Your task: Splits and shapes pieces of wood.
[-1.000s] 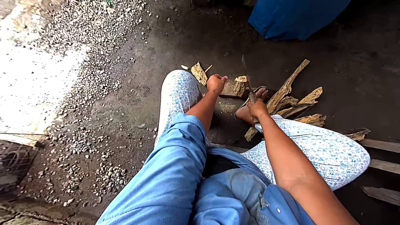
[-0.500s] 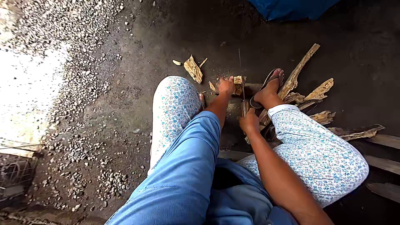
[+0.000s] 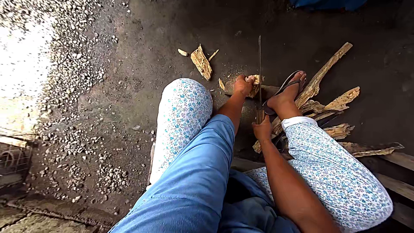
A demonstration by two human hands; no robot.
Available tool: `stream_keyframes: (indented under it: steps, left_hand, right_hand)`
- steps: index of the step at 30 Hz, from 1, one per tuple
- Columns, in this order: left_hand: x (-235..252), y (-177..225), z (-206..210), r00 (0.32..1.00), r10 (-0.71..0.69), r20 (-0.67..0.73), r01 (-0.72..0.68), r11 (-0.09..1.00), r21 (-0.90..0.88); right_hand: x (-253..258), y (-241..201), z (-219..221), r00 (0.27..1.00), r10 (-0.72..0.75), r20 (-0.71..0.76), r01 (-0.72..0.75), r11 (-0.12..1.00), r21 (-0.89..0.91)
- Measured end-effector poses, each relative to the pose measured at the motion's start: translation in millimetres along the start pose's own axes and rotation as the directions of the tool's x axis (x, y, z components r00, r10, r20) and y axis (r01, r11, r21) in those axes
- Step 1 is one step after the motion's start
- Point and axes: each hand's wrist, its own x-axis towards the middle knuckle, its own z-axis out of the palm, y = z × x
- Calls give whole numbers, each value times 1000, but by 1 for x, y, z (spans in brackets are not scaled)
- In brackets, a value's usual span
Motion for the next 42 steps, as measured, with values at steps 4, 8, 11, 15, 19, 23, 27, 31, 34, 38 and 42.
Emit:
stream_keyframes:
  steps: [4, 8, 11, 15, 19, 23, 27, 31, 34, 38, 42]
  left_hand:
    - [3, -6, 1, 1000, 12, 1, -12, 998, -57]
    - [1, -12, -1, 1000, 23, 3, -23, 998, -59]
    - [3, -12, -1, 1000, 10, 11, -10, 998, -62]
    - [3, -4, -2, 1000, -24, 14, 25, 998, -59]
    - [7, 6, -7, 998, -64, 30, 66, 994, -90]
    - [16, 11, -10, 995, -89, 35, 93, 990, -110]
    - [24, 16, -11, 995, -93, 42, 97, 989, -112]
    - [21, 13, -6, 999, -42, 17, 44, 994, -96]
    - [17, 5, -1, 1000, 20, -4, -20, 996, -83]
    - [9, -1, 4, 995, 98, -27, -98, 995, 9]
    - [13, -13, 4, 992, 125, -6, -125, 987, -97]
  right_hand:
    - [14, 7, 4, 994, 49, 103, -58, 995, 86]
    - [19, 9, 9, 989, 71, 132, -85, 991, 99]
    - [25, 11, 14, 989, 85, 123, -98, 990, 98]
    - [37, 6, 19, 992, 77, 103, -87, 992, 96]
    - [47, -1, 30, 997, 55, 60, -64, 987, 150]
    - [61, 0, 41, 999, 15, 34, -22, 980, 200]
    - [72, -3, 41, 1000, 1, 18, -5, 973, 232]
    - [71, 3, 36, 996, -9, 93, -14, 970, 243]
    - [50, 5, 24, 983, 17, 184, -51, 982, 182]
    - [-5, -13, -5, 950, 41, 309, -99, 979, 177]
    - [-63, -64, -68, 916, 8, 402, -235, 821, 520]
